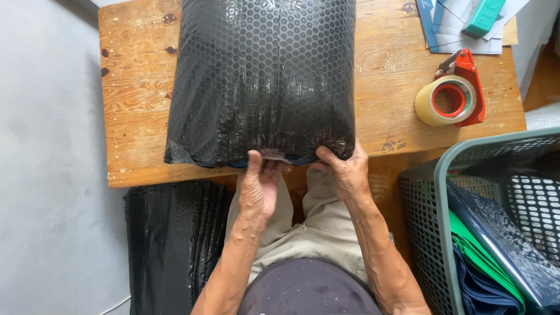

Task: Wrapping an object in black bubble wrap and sealing it with clear tape using a manual tape dispenser.

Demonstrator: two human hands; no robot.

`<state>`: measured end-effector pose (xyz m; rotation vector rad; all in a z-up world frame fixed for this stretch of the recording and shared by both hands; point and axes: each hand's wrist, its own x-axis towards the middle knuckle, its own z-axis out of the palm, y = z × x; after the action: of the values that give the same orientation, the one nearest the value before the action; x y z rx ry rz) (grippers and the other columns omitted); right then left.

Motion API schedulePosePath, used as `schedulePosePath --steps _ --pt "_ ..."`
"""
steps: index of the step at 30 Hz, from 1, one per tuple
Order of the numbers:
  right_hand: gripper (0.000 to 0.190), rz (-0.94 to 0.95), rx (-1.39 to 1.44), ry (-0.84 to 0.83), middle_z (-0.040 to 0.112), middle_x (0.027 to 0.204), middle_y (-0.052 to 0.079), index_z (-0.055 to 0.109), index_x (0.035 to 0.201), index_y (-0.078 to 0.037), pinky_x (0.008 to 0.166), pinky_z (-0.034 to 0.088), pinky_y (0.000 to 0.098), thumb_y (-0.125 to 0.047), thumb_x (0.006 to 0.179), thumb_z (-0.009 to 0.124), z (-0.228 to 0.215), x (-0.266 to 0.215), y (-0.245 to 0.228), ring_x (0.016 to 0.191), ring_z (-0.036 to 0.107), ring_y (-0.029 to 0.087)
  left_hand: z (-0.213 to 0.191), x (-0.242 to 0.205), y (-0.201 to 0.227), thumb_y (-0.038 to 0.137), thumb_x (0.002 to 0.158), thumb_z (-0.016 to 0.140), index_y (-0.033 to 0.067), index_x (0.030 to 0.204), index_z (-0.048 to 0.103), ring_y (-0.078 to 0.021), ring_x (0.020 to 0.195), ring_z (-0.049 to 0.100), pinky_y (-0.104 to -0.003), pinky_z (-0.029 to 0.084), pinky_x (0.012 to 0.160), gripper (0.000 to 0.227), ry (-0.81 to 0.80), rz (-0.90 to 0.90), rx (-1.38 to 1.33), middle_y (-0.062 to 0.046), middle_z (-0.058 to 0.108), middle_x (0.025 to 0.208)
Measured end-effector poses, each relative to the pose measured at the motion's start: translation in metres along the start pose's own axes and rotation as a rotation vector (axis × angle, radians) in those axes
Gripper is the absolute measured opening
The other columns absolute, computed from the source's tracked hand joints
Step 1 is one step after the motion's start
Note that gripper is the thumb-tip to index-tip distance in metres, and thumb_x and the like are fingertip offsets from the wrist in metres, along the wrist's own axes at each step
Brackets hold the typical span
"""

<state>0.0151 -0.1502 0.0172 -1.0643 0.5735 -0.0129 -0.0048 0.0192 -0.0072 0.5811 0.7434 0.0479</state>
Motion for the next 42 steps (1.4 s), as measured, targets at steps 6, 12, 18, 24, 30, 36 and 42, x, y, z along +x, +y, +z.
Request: schedulePosePath --steps 6,12,18,24,30,36,42 --pt "0.037 0.092 -0.055 -0.214 0.072 0.095 0.017 0.059 0.112 -0.006 0.076 0.066 0.0570 -0.001 0.082 0.080 -0.023 0.004 -0.008 0.083 0.076 0.040 -0.041 0.021 0.065 0.069 0.075 0.077 0.0187 0.115 0.065 -0.0252 0.103 0.071 -0.051 0.062 0.096 0.065 0.084 0.293 -0.039 -0.003 0.070 0.112" --pt "0.033 0.031 0.014 -0.130 0.073 0.090 0.021 0.060 0.109 0.003 0.073 0.067 0.0582 -0.003 0.085 0.081 -0.016 0.007 -0.010 0.082 0.076 0.042 -0.033 0.028 0.097 0.042 0.088 0.082 0.0148 0.123 0.070 -0.0341 0.113 0.072 -0.061 0.051 0.107 0.046 0.099 0.372 0.075 -0.016 0.073 0.118" --pt "0.028 0.078 -0.065 -0.177 0.074 0.091 0.016 0.063 0.107 0.002 0.074 0.068 0.0513 -0.003 0.085 0.079 -0.009 -0.001 -0.025 0.082 0.077 0.033 -0.033 0.032 0.097 0.048 0.090 0.077 0.0145 0.117 0.073 -0.0354 0.106 0.075 -0.061 0.059 0.099 0.044 0.137 0.430 0.057 -0.018 0.075 0.113" --pt "0.028 -0.010 -0.111 -0.186 0.074 0.088 0.019 0.066 0.104 0.004 0.071 0.068 0.0545 -0.002 0.082 0.083 -0.002 -0.007 -0.002 0.080 0.077 0.033 -0.033 0.052 0.123 0.039 0.086 0.084 0.0077 0.120 0.070 -0.0338 0.107 0.075 -0.061 0.058 0.098 0.048 0.184 0.404 0.059 -0.020 0.075 0.114" --pt "0.046 0.066 -0.513 -0.589 0.079 0.094 0.020 0.072 0.109 0.000 0.080 0.066 0.0461 -0.012 0.071 0.094 -0.008 -0.058 0.037 0.085 0.076 0.024 -0.050 0.061 0.142 0.052 0.094 0.077 0.0159 0.131 0.065 -0.0337 0.129 0.064 -0.060 0.053 0.110 0.053 0.278 0.662 0.163 -0.015 0.069 0.134" --pt "0.034 -0.993 -0.987 -0.340 0.076 0.103 0.010 0.069 0.110 -0.005 0.082 0.059 0.0316 -0.022 0.086 0.084 0.004 -0.015 -0.075 0.089 0.075 0.020 -0.003 0.002 0.142 0.047 0.112 0.050 -0.0016 0.161 0.015 -0.0308 0.163 0.010 -0.042 0.009 0.136 0.077 0.185 1.190 0.955 -0.023 0.011 0.171" --pt "0.059 -1.397 -1.182 -0.465 0.040 0.157 0.029 0.052 0.147 0.006 0.121 0.038 0.0589 -0.043 0.113 0.049 0.079 0.091 -0.152 0.148 0.038 0.047 0.057 0.009 0.140 0.075 0.103 0.029 0.0276 0.171 0.017 -0.0465 0.161 -0.013 -0.088 -0.002 0.116 0.084 0.221 1.091 1.513 -0.006 -0.009 0.174"
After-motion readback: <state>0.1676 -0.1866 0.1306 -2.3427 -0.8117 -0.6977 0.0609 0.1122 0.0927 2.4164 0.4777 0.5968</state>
